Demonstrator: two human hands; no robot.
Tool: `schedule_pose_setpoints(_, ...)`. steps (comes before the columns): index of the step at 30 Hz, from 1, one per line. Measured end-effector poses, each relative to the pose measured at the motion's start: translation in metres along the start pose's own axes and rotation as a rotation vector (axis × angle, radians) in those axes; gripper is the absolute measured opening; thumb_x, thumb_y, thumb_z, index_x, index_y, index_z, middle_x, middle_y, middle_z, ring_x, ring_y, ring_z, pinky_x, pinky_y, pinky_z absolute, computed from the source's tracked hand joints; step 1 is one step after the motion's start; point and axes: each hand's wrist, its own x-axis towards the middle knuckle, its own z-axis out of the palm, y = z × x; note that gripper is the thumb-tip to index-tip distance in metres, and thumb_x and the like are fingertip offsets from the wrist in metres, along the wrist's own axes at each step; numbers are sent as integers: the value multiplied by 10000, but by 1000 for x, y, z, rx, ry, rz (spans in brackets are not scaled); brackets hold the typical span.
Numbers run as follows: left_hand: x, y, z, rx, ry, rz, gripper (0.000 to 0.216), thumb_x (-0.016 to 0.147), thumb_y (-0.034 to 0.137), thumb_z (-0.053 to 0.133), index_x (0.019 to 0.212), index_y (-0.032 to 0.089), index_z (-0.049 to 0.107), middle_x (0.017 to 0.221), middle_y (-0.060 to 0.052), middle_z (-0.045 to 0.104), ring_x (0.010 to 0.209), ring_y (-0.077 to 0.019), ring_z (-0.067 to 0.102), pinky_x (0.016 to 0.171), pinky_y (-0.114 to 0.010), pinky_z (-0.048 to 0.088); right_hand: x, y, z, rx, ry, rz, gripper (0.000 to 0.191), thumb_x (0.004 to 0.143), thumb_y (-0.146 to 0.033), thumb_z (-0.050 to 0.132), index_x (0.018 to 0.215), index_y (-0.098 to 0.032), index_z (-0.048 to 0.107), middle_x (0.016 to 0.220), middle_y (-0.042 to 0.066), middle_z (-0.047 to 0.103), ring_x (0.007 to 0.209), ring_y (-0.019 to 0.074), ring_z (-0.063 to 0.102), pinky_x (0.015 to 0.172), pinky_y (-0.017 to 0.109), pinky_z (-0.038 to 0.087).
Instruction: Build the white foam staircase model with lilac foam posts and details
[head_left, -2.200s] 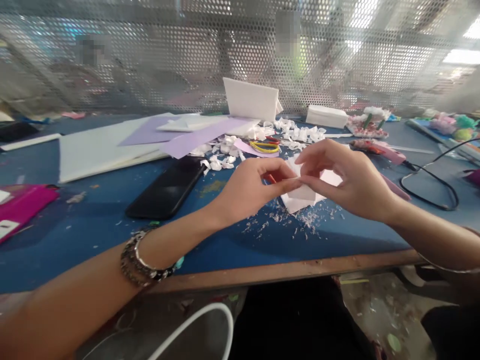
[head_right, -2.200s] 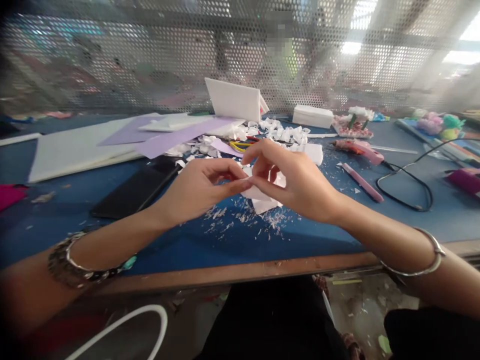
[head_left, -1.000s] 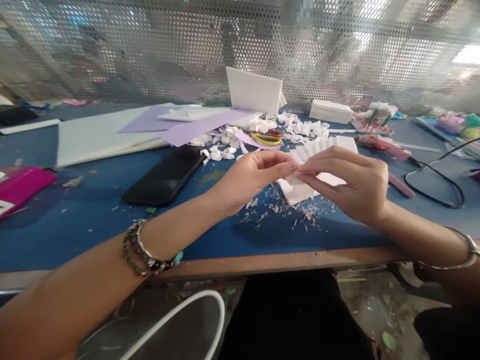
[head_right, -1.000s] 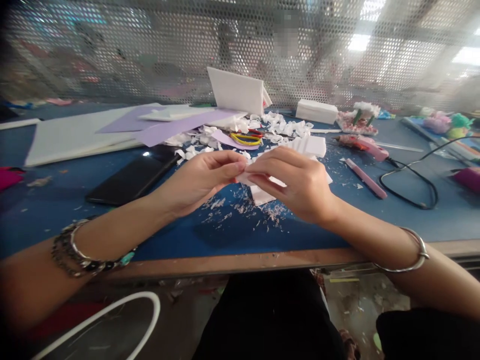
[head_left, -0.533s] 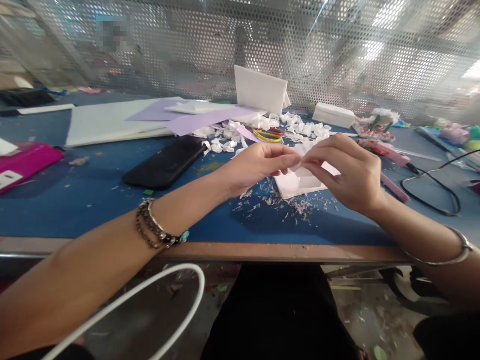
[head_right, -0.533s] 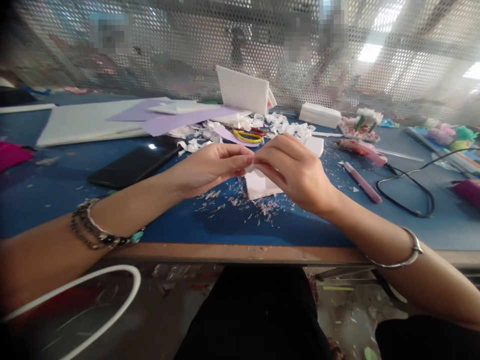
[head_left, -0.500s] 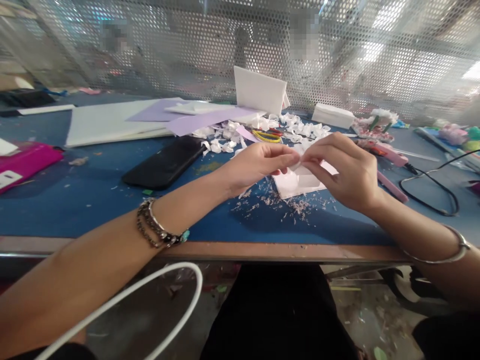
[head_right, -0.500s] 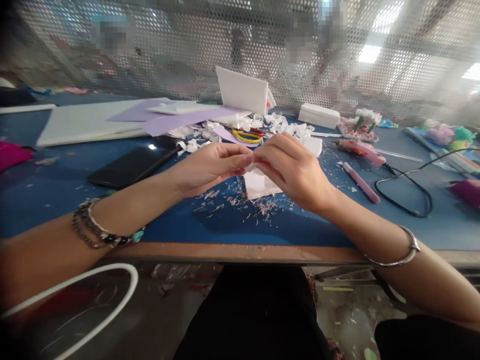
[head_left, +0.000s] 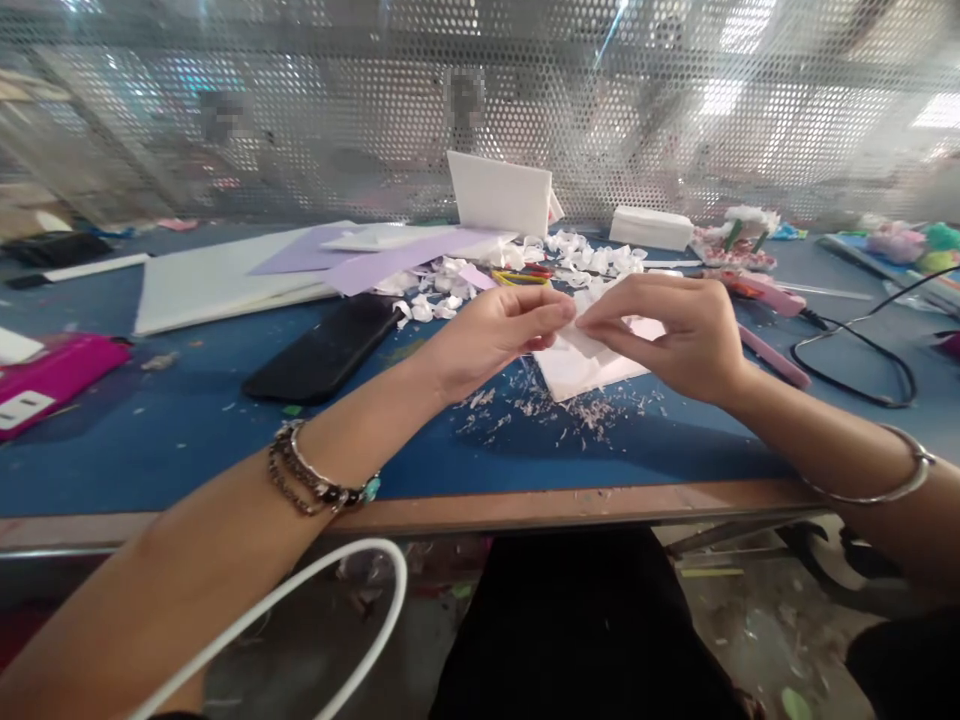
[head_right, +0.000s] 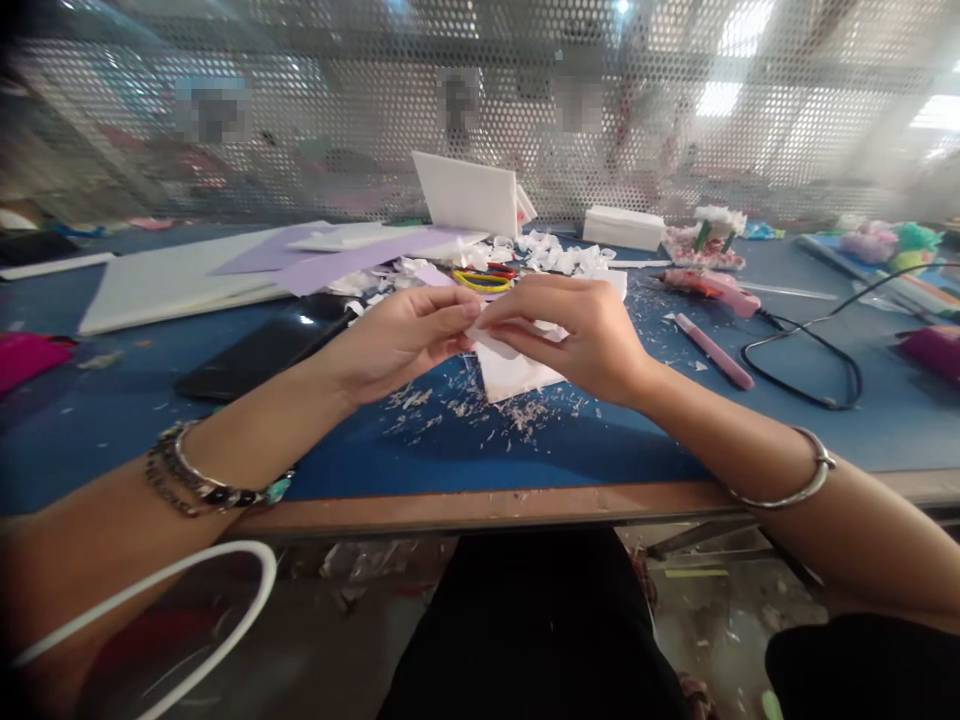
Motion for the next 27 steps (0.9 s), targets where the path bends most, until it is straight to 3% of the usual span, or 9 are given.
schedule_pose_setpoints(13,2,-8,-4,89,11,20,234,731,386,696,813,167,678,742,-17,569,620,-73,491,629,-237,419,3,-3,-8,-99,-125,-7,142,864,-247,562,886,-252,702,877,2,700,777,103,647,703,246,520)
schedule_pose_setpoints(27,1,-11,1,167,2,84,252,737,412,673,802,168,668,731,1,591,662,-84,498,671,-231,409,2,1,-2,-81,-66,105,80,822,-248,615,790,-215,680,767,-12,698,678,94,627,644,244,506)
